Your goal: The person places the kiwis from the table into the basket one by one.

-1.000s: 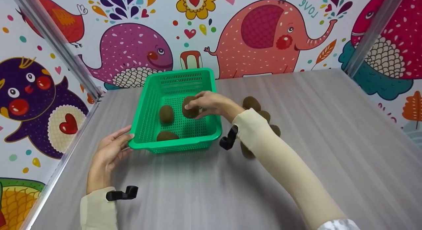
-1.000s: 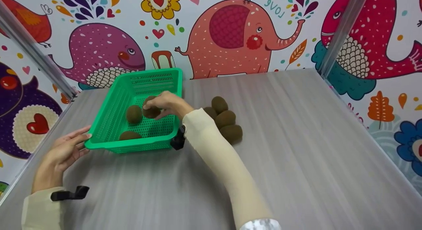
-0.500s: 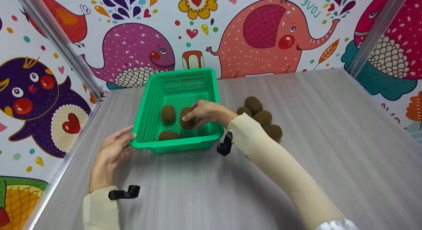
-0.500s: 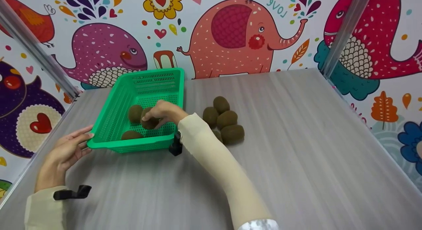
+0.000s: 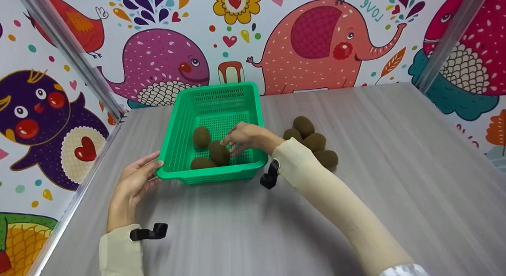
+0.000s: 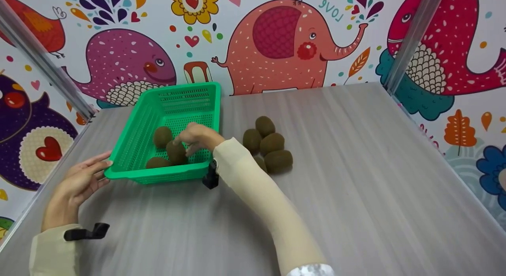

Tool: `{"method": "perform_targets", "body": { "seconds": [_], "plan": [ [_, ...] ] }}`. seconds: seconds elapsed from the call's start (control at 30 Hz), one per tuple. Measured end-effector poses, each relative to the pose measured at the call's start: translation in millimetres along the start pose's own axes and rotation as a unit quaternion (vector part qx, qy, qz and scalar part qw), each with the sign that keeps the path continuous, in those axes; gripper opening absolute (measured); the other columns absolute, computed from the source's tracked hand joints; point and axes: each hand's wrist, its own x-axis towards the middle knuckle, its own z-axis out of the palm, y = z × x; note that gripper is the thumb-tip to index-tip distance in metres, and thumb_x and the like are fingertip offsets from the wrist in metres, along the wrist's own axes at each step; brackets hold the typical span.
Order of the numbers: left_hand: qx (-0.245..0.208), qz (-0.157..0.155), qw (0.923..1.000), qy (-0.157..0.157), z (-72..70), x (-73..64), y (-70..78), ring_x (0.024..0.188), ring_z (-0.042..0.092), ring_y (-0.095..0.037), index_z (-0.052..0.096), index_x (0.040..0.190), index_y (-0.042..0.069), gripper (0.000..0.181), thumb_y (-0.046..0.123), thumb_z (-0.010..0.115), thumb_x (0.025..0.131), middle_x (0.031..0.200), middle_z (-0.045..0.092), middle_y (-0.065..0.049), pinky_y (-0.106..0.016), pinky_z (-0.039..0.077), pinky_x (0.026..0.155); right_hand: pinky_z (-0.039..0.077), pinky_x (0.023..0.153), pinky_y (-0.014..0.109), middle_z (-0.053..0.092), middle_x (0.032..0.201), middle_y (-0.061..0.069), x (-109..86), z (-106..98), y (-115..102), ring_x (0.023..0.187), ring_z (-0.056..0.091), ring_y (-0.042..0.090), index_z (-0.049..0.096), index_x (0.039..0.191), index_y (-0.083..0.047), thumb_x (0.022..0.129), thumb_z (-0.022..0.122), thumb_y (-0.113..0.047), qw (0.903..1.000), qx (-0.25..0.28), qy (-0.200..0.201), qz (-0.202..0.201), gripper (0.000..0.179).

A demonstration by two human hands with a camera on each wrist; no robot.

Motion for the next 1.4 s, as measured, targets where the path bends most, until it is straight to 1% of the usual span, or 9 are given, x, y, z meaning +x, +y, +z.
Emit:
{"method": "perform_targets", "body": {
  "seconds": [0.1, 0.27, 0.53, 0.63, 0.87, 1.03, 1.17, 1.27, 1.4],
  "plan": [
    [0.002, -0.001, 1.0, -0.001, -0.4, 0.0, -0.2, 0.076, 0.066, 0.0, 0.032, 0.157, 0.006, 0.062, 0.013, 0.056, 0.101, 0.088, 0.07, 0.015, -0.02, 0.056, 0.069, 0.051, 0.105, 0.044, 0.047, 0.147, 0.024, -6.0, -4.0, -2.8, 0.125, 0.06, 0.035, 0.04, 0.149, 0.002, 0.101, 0.058, -0.015, 0.9998, 0.01, -0.006, -0.016, 0.054],
    [-0.006, -0.004, 1.0, -0.003, -2.0, 0.2, -0.1, 0.077, 0.066, 0.0, 0.03, 0.158, 0.008, 0.062, 0.013, 0.056, 0.101, 0.088, 0.071, 0.016, -0.02, 0.056, 0.069, 0.052, 0.104, 0.042, 0.05, 0.147, 0.021, -20.1, -9.7, -7.5, 0.131, 0.057, 0.033, 0.04, 0.15, 0.001, 0.102, 0.058, -0.018, 0.9991, 0.005, -0.015, -0.041, 0.055],
    [-0.01, -0.006, 0.9999, 0.002, -2.1, 0.4, -0.4, 0.077, 0.066, -0.001, 0.031, 0.157, 0.007, 0.062, 0.012, 0.056, 0.101, 0.087, 0.071, 0.015, -0.02, 0.056, 0.07, 0.053, 0.103, 0.044, 0.055, 0.143, 0.014, -40.5, -17.4, -7.5, 0.124, 0.061, 0.026, 0.049, 0.145, -0.001, 0.102, 0.059, -0.02, 0.9976, -0.013, -0.016, -0.067, 0.048],
    [-0.006, -0.006, 1.0, 0.002, -1.4, 0.4, -0.5, 0.076, 0.066, -0.001, 0.031, 0.157, 0.007, 0.062, 0.013, 0.056, 0.101, 0.088, 0.071, 0.015, -0.021, 0.057, 0.07, 0.053, 0.103, 0.044, 0.056, 0.141, 0.014, -48.0, -21.9, -5.4, 0.121, 0.063, 0.025, 0.052, 0.141, -0.002, 0.102, 0.06, -0.02, 0.9967, -0.026, -0.005, -0.076, 0.045],
    [-0.001, -0.006, 1.0, 0.003, 0.2, 0.8, -0.3, 0.077, 0.066, -0.001, 0.032, 0.157, 0.008, 0.062, 0.014, 0.057, 0.101, 0.089, 0.071, 0.016, -0.021, 0.057, 0.07, 0.055, 0.099, 0.04, 0.061, 0.133, 0.009, -69.3, -37.8, 1.7, 0.117, 0.065, 0.023, 0.059, 0.134, -0.008, 0.1, 0.062, -0.024, 0.9933, -0.059, 0.018, -0.098, 0.038],
    [-0.002, -0.004, 1.0, 0.003, 0.5, 0.5, -1.4, 0.077, 0.066, 0.0, 0.032, 0.157, 0.008, 0.061, 0.014, 0.056, 0.101, 0.089, 0.071, 0.016, -0.02, 0.056, 0.069, 0.056, 0.098, 0.038, 0.063, 0.13, 0.006, -82.2, -52.3, 11.0, 0.121, 0.064, 0.025, 0.061, 0.133, -0.012, 0.098, 0.066, -0.031, 0.9921, -0.059, 0.034, -0.105, 0.041],
    [-0.001, 0.004, 1.0, 0.004, 0.8, -0.9, -2.6, 0.076, 0.066, 0.0, 0.032, 0.157, 0.005, 0.06, 0.013, 0.055, 0.101, 0.086, 0.071, 0.015, -0.019, 0.056, 0.069, 0.055, 0.099, 0.041, 0.064, 0.13, 0.007, -90.6, -61.2, 20.0, 0.124, 0.063, 0.028, 0.063, 0.132, -0.013, 0.097, 0.067, -0.031, 0.9913, -0.049, 0.055, -0.11, 0.04],
    [0.0, 0.006, 1.0, 0.004, 1.0, -1.6, -2.4, 0.076, 0.066, 0.0, 0.032, 0.156, 0.004, 0.06, 0.012, 0.055, 0.101, 0.086, 0.071, 0.015, -0.02, 0.056, 0.069, 0.055, 0.099, 0.041, 0.064, 0.133, 0.007, -97.3, -66.4, 28.5, 0.12, 0.065, 0.025, 0.064, 0.132, -0.015, 0.095, 0.069, -0.033, 0.9902, -0.047, 0.069, -0.112, 0.042],
    [-0.003, 0.004, 1.0, 0.0, 0.6, -1.2, -1.2, 0.076, 0.066, 0.0, 0.031, 0.157, 0.005, 0.061, 0.012, 0.055, 0.101, 0.087, 0.071, 0.015, -0.02, 0.056, 0.069, 0.057, 0.096, 0.035, 0.063, 0.134, 0.007, -105.3, -73.2, 41.2, 0.117, 0.066, 0.022, 0.063, 0.134, -0.014, 0.094, 0.069, -0.034, 0.988, -0.047, 0.087, -0.119, 0.044]
  ]
}}
